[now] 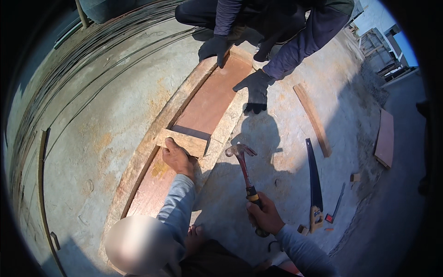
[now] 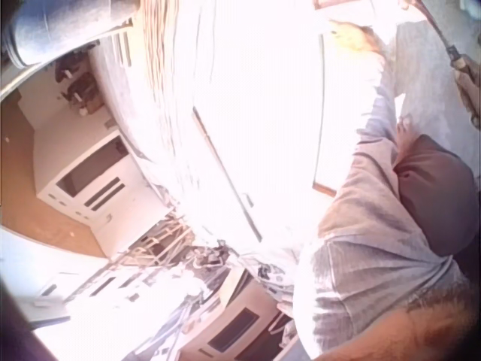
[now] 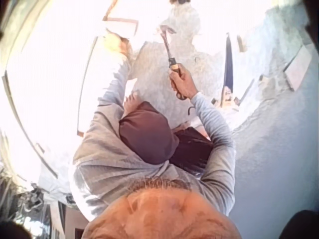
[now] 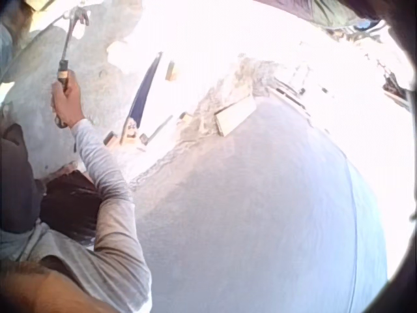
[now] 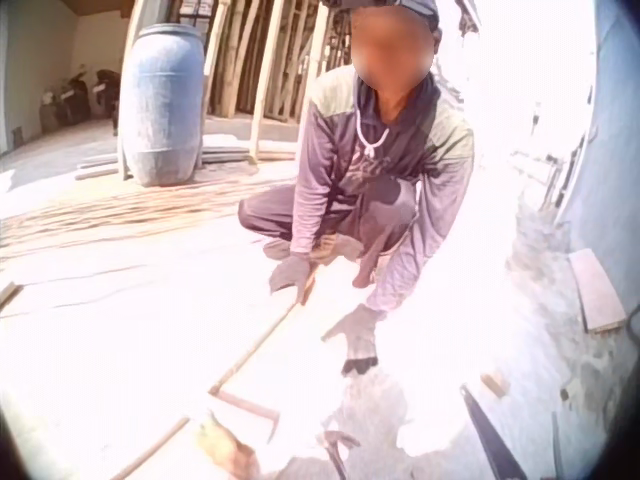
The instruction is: The person hammers nails into wooden planks to assemble a frame on the floor. They retrieve nails from a bucket, position the wood, and use a hand saw to cut a plank to size before nailing it into place.
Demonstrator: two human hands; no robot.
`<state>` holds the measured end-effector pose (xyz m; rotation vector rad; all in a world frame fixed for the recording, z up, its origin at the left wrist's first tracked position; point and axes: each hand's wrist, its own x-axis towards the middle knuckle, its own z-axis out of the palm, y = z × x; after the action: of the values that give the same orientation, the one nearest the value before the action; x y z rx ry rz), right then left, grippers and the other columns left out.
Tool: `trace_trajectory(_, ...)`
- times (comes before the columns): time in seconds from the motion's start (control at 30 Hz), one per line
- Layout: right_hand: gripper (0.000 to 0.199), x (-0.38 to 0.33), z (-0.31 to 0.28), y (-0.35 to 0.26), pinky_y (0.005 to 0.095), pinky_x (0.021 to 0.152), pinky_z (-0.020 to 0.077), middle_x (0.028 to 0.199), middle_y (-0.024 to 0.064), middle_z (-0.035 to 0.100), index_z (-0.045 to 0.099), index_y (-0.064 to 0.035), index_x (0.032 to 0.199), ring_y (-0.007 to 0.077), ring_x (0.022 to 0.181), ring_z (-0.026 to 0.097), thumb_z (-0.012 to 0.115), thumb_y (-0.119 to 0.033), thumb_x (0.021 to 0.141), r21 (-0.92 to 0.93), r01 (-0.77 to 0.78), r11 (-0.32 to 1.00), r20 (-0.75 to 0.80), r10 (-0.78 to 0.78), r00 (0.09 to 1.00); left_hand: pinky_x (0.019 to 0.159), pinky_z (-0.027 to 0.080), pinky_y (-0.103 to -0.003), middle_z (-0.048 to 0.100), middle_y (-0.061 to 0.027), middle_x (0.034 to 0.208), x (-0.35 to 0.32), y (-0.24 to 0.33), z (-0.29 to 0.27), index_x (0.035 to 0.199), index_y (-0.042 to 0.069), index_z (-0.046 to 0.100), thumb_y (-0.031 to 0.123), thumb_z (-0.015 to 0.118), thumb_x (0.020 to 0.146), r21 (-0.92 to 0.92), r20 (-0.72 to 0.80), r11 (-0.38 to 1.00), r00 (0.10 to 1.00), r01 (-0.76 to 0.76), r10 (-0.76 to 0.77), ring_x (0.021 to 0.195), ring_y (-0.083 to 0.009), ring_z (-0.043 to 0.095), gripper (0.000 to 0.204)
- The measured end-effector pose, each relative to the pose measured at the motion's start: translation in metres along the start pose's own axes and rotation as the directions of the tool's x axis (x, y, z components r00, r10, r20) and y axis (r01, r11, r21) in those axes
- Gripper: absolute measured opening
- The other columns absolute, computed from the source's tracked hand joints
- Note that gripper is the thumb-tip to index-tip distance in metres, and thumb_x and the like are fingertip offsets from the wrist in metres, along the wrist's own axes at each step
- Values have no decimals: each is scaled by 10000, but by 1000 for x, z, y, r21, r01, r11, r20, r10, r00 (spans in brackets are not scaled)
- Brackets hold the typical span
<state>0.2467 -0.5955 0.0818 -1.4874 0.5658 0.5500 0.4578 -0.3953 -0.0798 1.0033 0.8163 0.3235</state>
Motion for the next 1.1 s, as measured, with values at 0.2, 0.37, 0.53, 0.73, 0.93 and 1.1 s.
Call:
trace_trajectory(0.2,151,24,36,-2,273,451,429,708,12,540,492,-64,1030,93,511,523,569,-193,1023,138,100,985,-99,-86,991,540,366,-324,470,4,670,15,21,3,739,44,467,342,645,977,360,154,852,925,-379,347,627,-119,407,421)
trace_trajectory(0.37,169,27,50,7,282,436,443,736,36,547,506,-45,1115,118,491,533,544,-186,1029,187,117,975,-127,-94,987,545,367,-313,451,8,659,13,12,-3,722,62,423,332,687,953,309,157,901,951,-305,268,642,-113,400,442)
trace_trajectory(0.53,173,24,49,9,282,452,449,708,16,538,483,-44,1081,102,510,537,581,-165,1004,154,92,984,-138,-71,988,576,407,-307,510,-12,718,6,16,-7,806,46,468,256,722,933,297,199,929,966,-221,166,669,-117,452,354)
trace_trajectory(0.73,228,42,54,-13,288,464,470,741,29,550,484,-41,1175,113,532,556,578,-147,997,-6,203,979,-99,-203,974,718,500,-307,653,-90,931,-5,21,-11,1036,11,575,171,720,920,-3,397,998,916,67,-60,830,-157,599,245)
trace_trajectory(0.93,256,65,62,-55,286,461,467,740,31,559,497,-32,1207,108,529,560,577,-140,989,-130,262,956,-6,-265,964,665,465,-313,621,-62,866,9,17,-17,1029,-4,569,279,739,899,391,356,911,934,-132,-18,754,-145,537,355)
trace_trajectory(1.1,347,77,78,-105,300,507,473,775,71,615,512,-10,1268,106,573,594,617,-143,965,-433,376,819,102,-370,923,735,498,-321,687,-101,916,5,8,-18,1017,-27,600,263,741,896,319,319,942,948,-105,-2,809,-161,599,344)
